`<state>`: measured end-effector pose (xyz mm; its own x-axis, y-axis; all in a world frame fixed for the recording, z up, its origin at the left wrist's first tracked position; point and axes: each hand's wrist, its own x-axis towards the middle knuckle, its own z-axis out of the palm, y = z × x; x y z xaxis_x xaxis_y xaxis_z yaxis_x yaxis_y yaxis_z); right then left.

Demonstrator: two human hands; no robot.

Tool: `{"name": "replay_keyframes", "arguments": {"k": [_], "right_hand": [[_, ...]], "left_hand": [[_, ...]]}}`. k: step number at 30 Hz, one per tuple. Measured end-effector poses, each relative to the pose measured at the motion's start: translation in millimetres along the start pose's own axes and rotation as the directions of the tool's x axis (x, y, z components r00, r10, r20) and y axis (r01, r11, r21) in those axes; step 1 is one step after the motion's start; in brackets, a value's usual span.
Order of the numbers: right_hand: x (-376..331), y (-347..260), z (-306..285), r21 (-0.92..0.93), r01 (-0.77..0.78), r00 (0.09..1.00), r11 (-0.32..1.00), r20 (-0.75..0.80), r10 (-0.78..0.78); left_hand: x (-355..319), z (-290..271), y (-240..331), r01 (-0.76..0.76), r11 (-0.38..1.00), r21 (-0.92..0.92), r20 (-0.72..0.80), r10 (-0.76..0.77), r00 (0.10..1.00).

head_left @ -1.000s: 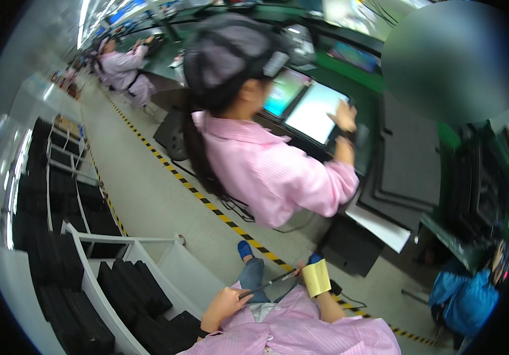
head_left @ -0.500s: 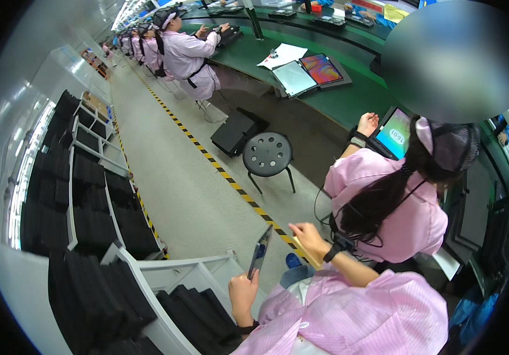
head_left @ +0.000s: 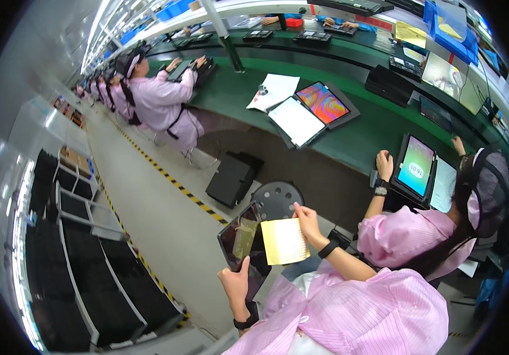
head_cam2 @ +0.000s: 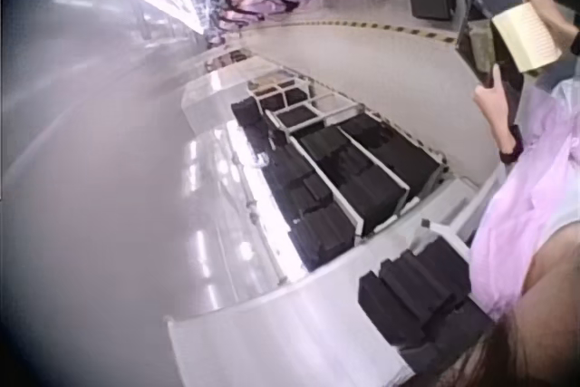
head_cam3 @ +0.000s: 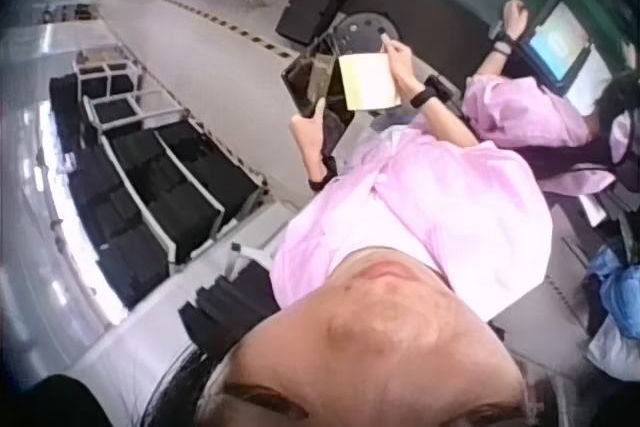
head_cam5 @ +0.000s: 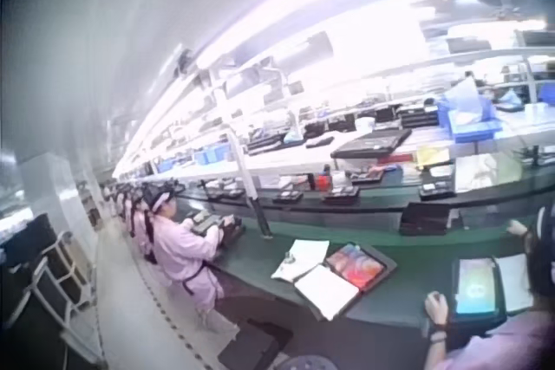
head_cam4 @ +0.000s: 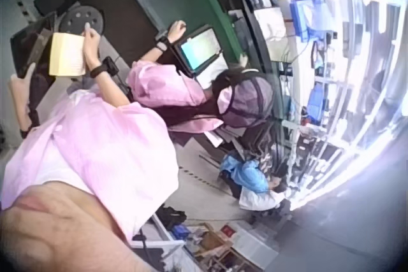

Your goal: Inspecting, cleaning, and removing protective films from electronic tablets on an assembly line.

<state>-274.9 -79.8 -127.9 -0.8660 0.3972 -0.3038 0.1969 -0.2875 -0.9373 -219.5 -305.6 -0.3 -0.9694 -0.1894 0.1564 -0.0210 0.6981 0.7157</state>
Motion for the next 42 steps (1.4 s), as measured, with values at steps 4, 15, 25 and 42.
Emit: {"name": "replay_keyframes", "arguments": {"k": [4,15,25,42], "right_hand": [[56,-51,2,0.058,0.1,0.988,0.993,-0.122,-0.092],[199,-96,-103,-0.068,0.305,0.798,0.95,-0.526,-0.294],[325,-48,-208,-0.264,0.034,0.456,0.964,-0.854,-0.25],[396,-383,-233,-0.736,0.357,-0.165,0.575,-0.656,-0.737]], "left_hand": [[95,15,24,-0.034,0.999,-0.002,0.012,0.034,0.999],[418,189,232,-0.539,0.711,-0.451,0.535,0.699,0.474],[492,497,270,-0.25,0.855,-0.454,0.825,0.51,0.243],[499,584,251,-0.326,0.84,-0.434,0.839,0.509,0.195]]}}
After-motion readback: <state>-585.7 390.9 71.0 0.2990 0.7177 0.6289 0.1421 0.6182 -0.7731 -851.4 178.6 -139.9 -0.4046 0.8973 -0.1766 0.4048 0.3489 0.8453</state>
